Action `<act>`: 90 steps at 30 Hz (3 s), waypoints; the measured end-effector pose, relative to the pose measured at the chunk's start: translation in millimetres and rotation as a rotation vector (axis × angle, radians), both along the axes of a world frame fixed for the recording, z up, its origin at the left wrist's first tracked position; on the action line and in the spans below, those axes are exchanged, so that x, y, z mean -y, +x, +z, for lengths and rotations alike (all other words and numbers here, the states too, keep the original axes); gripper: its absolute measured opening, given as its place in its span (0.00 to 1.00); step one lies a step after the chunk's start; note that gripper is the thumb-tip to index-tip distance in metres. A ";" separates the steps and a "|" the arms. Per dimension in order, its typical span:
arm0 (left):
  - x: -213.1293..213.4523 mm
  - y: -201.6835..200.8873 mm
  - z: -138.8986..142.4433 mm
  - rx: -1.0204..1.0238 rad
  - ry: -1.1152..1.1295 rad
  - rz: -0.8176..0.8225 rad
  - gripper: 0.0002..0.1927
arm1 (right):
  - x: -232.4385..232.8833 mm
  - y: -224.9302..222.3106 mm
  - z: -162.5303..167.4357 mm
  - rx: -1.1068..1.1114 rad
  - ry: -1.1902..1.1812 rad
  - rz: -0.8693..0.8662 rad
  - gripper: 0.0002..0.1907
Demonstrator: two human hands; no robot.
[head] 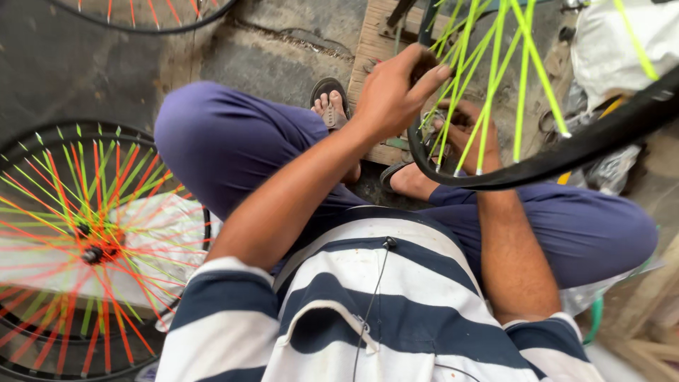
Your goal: The person sits on the floor and mounts a bicycle wheel with yellow spokes in a manual truing stand, tightening the axle. They spin the wheel, watch it rotate, and use a spoke wrench by hand to adjust spokes at the rim, checking the wheel as it spins.
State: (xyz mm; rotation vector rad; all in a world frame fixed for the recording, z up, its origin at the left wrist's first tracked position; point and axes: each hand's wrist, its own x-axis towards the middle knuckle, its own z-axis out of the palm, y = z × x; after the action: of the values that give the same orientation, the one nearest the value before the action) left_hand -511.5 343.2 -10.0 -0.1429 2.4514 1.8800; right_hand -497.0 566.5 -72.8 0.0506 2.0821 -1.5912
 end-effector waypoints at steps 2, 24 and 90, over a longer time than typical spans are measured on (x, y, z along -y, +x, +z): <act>-4.4 -10.3 -20.0 0.025 0.009 -0.006 0.31 | 1.4 0.6 1.0 0.099 -0.169 -0.068 0.18; -5.1 -3.9 -56.2 0.165 0.081 -0.192 0.43 | 8.6 -8.7 27.1 -0.114 0.055 0.248 0.13; 4.2 -0.5 -79.9 0.102 0.144 -0.575 0.22 | 11.7 12.2 54.4 0.018 -0.002 0.061 0.21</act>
State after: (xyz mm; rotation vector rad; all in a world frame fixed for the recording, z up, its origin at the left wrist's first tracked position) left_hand -512.0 339.0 -89.9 0.4146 1.9875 1.7182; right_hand -484.8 554.8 -18.4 0.0008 2.0489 -1.5505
